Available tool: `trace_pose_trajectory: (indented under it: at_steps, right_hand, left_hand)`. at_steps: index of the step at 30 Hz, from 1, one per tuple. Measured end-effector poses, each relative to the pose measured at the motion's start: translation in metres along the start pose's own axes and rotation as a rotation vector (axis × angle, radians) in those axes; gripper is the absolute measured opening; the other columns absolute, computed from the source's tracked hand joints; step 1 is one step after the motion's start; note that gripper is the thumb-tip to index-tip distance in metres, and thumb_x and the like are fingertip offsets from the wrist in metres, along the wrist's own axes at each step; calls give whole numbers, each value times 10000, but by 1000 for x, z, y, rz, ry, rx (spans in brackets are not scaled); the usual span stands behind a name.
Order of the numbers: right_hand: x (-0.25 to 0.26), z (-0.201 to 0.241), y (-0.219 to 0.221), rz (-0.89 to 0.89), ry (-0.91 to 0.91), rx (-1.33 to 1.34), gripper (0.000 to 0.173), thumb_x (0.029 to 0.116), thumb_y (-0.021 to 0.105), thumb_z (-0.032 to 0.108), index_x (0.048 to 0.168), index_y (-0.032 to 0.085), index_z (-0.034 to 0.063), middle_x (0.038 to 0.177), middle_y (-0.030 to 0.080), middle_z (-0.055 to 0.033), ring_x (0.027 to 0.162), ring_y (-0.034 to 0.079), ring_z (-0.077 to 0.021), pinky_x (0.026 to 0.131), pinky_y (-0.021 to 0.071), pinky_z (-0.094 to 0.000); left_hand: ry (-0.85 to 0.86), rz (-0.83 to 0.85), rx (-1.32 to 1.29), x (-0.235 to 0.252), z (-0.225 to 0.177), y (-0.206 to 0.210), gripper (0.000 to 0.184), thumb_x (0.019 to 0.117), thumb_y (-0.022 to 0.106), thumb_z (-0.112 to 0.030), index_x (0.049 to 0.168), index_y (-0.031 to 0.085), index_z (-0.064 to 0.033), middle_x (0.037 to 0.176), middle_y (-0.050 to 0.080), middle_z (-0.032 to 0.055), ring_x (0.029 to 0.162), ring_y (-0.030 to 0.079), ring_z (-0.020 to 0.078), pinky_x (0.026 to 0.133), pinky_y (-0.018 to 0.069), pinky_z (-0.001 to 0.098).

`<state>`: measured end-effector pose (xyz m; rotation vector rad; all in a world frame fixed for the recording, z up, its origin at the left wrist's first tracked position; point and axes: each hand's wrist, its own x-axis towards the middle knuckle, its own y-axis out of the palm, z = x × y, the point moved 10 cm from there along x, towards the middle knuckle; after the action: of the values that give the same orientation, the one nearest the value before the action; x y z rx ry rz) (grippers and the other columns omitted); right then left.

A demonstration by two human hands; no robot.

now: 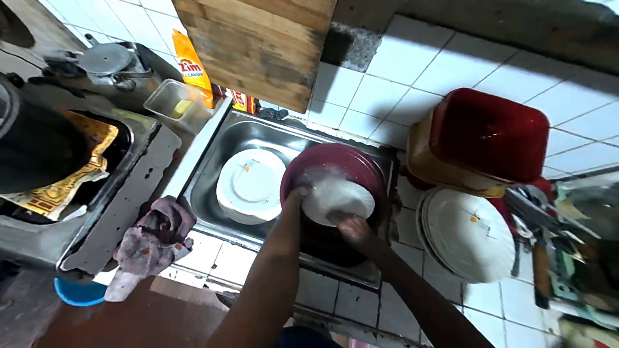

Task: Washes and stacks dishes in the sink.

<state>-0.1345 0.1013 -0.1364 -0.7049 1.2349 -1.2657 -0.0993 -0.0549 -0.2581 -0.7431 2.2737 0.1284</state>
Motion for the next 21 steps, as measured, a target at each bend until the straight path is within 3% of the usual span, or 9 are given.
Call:
trace_pose_trajectory:
  at_steps: [2, 4, 6, 9, 11, 14, 16, 17, 21]
  right_hand:
    - [-19, -7, -45, -112, 48, -3, 271, 1042, 509, 98, 1190, 718, 10, 1094, 735, -233, 1007, 717, -437, 869, 557, -595]
    - [-34, -10, -88, -286, 129, 93, 299, 1038, 577, 224, 1087, 735, -25, 948, 740, -250, 890, 732, -452, 792, 569, -618]
    - [-49, -24, -114, -358, 324, 248, 359, 1029, 604, 287, 1131, 712, -40, 956, 723, -274, 929, 712, -464, 845, 542, -636]
    - [-73, -53, -123, -478, 557, 504, 397, 1059, 562, 274, 1270, 651, -51, 1101, 698, -273, 1073, 670, -403, 995, 489, -582]
    - [-83, -68, -119, -634, 584, 623, 365, 1071, 534, 236, 1205, 657, -80, 1016, 696, -248, 977, 683, -340, 922, 523, -529]
    - [-84, -83, -96, -682, 662, 707, 362, 1076, 528, 242, 1135, 675, -83, 976, 690, -243, 945, 677, -327, 903, 520, -529]
    - [-78, -90, -84, -672, 698, 749, 370, 1074, 534, 251, 1079, 684, -87, 981, 675, -258, 963, 657, -353, 910, 500, -557]
    - [-75, -93, -80, -672, 705, 763, 373, 1075, 532, 264, 1054, 687, -75, 969, 675, -242, 952, 657, -341, 896, 506, -552]
    - [-70, -81, -78, -699, 646, 810, 279, 1046, 532, 167, 1106, 704, -45, 1053, 705, -218, 1048, 668, -307, 966, 510, -529]
  left_hand:
    - [28, 105, 102, 18, 1, 11, 358, 1051, 535, -109, 1351, 542, 86, 1343, 577, 256, 1191, 576, 297, 1037, 461, 460]
    - [33, 9, 38, 14, -4, 8, 362, 1064, 520, -89, 1372, 524, 101, 1370, 566, 278, 1237, 566, 329, 1067, 446, 463]
    - [57, -242, -249, 14, -5, 1, 406, 1108, 459, -205, 1408, 496, 67, 1373, 557, 278, 1234, 558, 357, 1058, 450, 500]
    - [12, -596, -296, 9, 9, 2, 523, 1102, 457, -366, 1350, 553, 84, 1328, 599, 322, 1249, 589, 438, 1071, 458, 561]
    - [-25, -502, -576, 11, 19, 35, 439, 1117, 443, -213, 1415, 482, 107, 1401, 547, 300, 1280, 555, 367, 1084, 447, 461]
    - [84, -154, -1255, -2, -15, 93, 407, 1133, 262, -290, 1339, 496, -28, 1180, 635, 151, 998, 639, 238, 858, 556, 398]
    - [351, -22, -1153, -43, -63, 108, 545, 1139, 177, -351, 1364, 524, 4, 1228, 675, 145, 1061, 682, 213, 937, 553, 364]
    - [486, 8, -980, -74, -83, 115, 583, 1138, 149, -351, 1411, 518, 8, 1341, 644, 134, 1199, 638, 190, 1052, 499, 363]
    - [779, -72, -318, -158, -118, 141, 581, 1110, 225, -353, 1478, 525, -17, 1547, 504, 118, 1491, 373, 203, 1285, 143, 441]
